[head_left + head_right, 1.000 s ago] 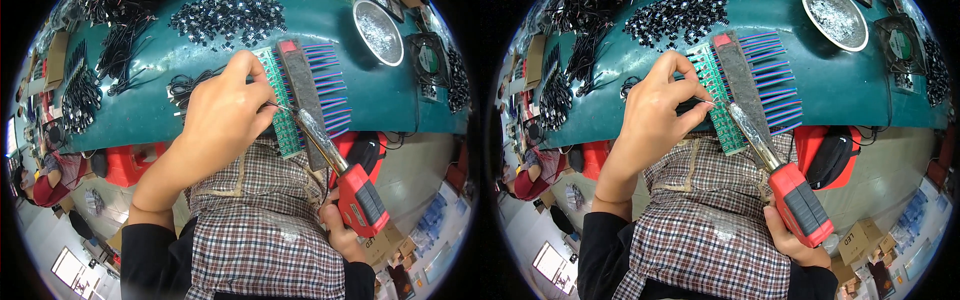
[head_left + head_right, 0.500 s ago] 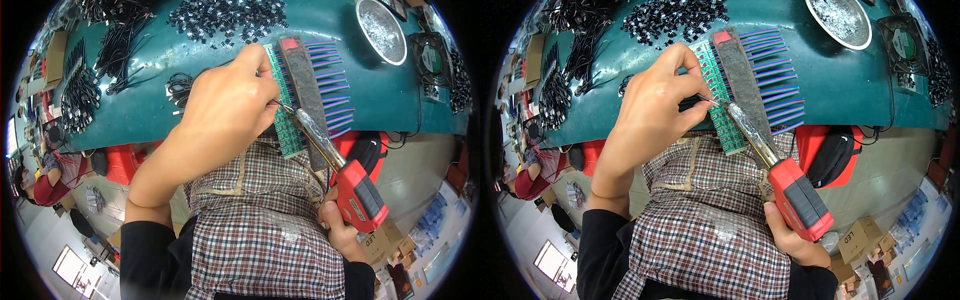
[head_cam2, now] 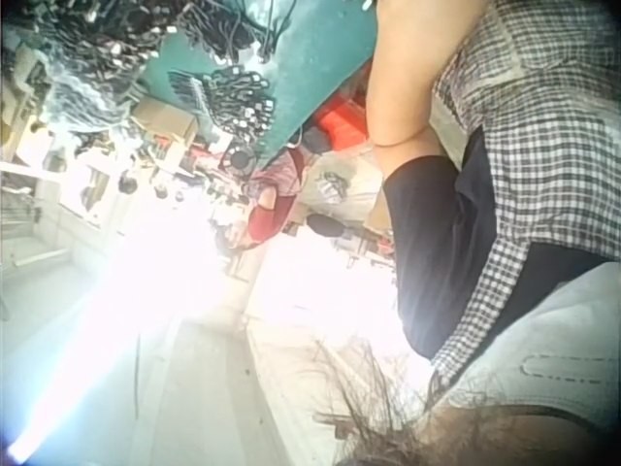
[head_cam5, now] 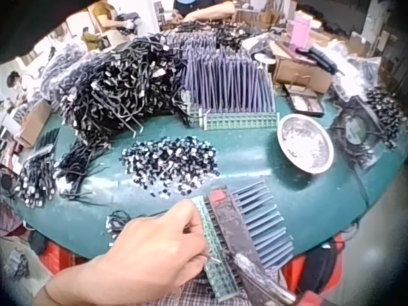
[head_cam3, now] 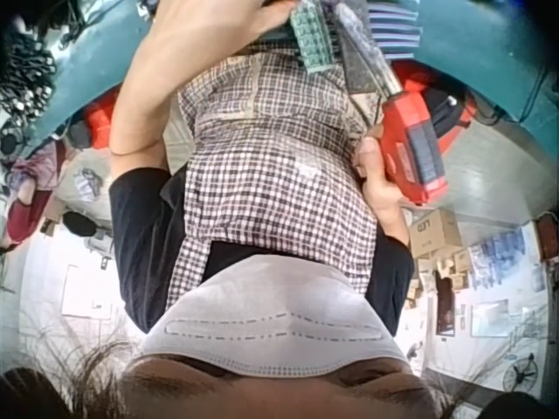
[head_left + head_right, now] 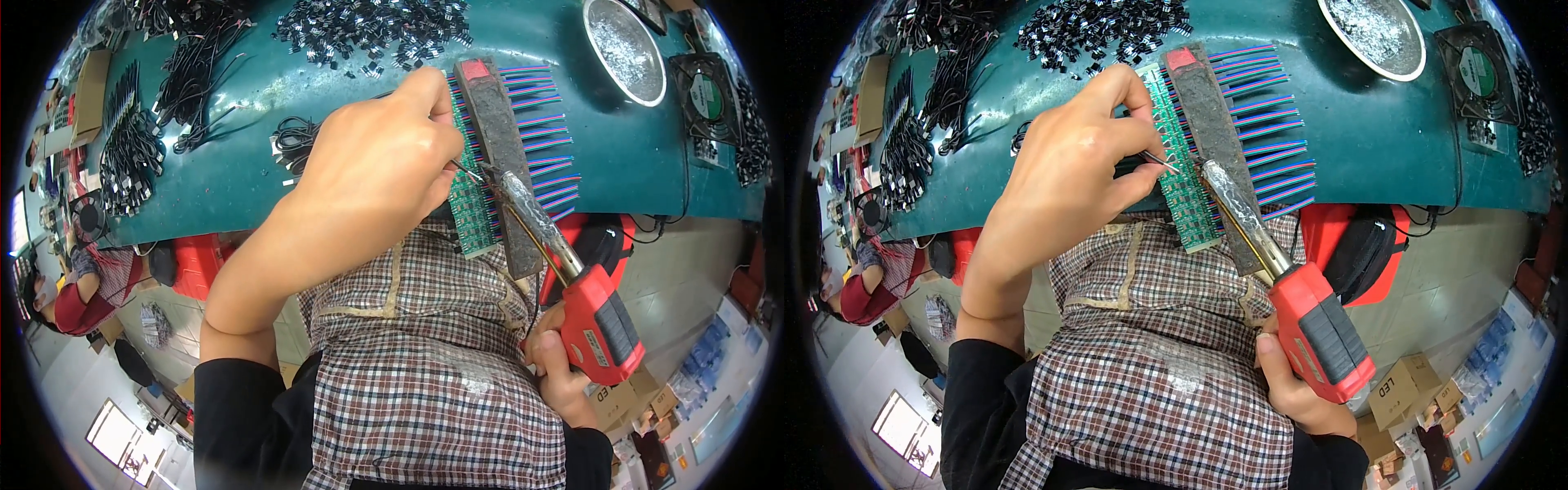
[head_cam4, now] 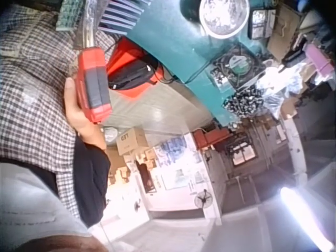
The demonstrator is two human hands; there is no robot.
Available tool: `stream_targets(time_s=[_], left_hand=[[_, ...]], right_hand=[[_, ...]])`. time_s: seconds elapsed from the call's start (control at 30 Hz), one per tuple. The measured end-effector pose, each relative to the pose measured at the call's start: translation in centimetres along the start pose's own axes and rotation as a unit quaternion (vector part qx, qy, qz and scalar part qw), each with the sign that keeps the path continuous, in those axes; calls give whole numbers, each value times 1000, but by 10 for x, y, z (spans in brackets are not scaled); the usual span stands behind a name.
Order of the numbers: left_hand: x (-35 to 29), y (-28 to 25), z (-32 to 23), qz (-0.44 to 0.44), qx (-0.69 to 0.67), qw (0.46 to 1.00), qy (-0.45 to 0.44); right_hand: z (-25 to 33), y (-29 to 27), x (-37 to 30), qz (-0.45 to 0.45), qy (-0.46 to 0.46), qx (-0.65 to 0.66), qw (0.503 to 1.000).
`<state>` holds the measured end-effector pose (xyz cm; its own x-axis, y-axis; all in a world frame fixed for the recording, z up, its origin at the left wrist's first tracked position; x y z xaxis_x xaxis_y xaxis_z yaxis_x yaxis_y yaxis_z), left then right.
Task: The person solders USB cables to a circuit board by picking up cables one at a time, positioning their wires onto the board contacts, and soldering them in place using a soldering gun.
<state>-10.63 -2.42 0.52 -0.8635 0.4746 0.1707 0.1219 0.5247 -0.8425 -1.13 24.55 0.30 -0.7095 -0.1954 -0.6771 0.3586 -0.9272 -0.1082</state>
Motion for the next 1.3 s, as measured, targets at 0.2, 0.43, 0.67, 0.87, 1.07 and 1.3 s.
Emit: stream_targets(time_s=[0.2, 0.43, 0.67, 0.87, 1.07, 1.3], left_hand=[[0, 1, -1, 2, 6, 1000, -3], [-2, -2, -5, -3, 16, 1000, 17], [-8, -7, -24, -110, -4, 992, -63], [-24, 10, -30, -121, -49, 987, -93], [-28, 27, -24, -173, -9, 981, -94], [-29, 29, -25, -186, 20, 978, -90]], right_hand=[[3, -2, 1, 9, -8, -4, 1000], [-2, -6, -2, 5, -10, -11, 1000], [1, -9, -4, 2, -33, 10, 999], [1, -10, -4, 10, -34, 1, 999], [-6, -14, -5, 25, -35, -42, 998], [-6, -8, -10, 4, 2, -11, 1000]])
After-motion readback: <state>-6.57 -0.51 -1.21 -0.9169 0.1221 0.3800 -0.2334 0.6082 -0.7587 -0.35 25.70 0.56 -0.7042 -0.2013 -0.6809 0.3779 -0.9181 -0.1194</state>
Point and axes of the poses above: each hand's wrist, its own x-axis towards the middle knuckle, its own y-axis out of the palm, z = x × y, the point moved 3 cm from there along x, towards the middle knuckle, and after that the axes turned 15 degrees about y, right-handed, at the moved point
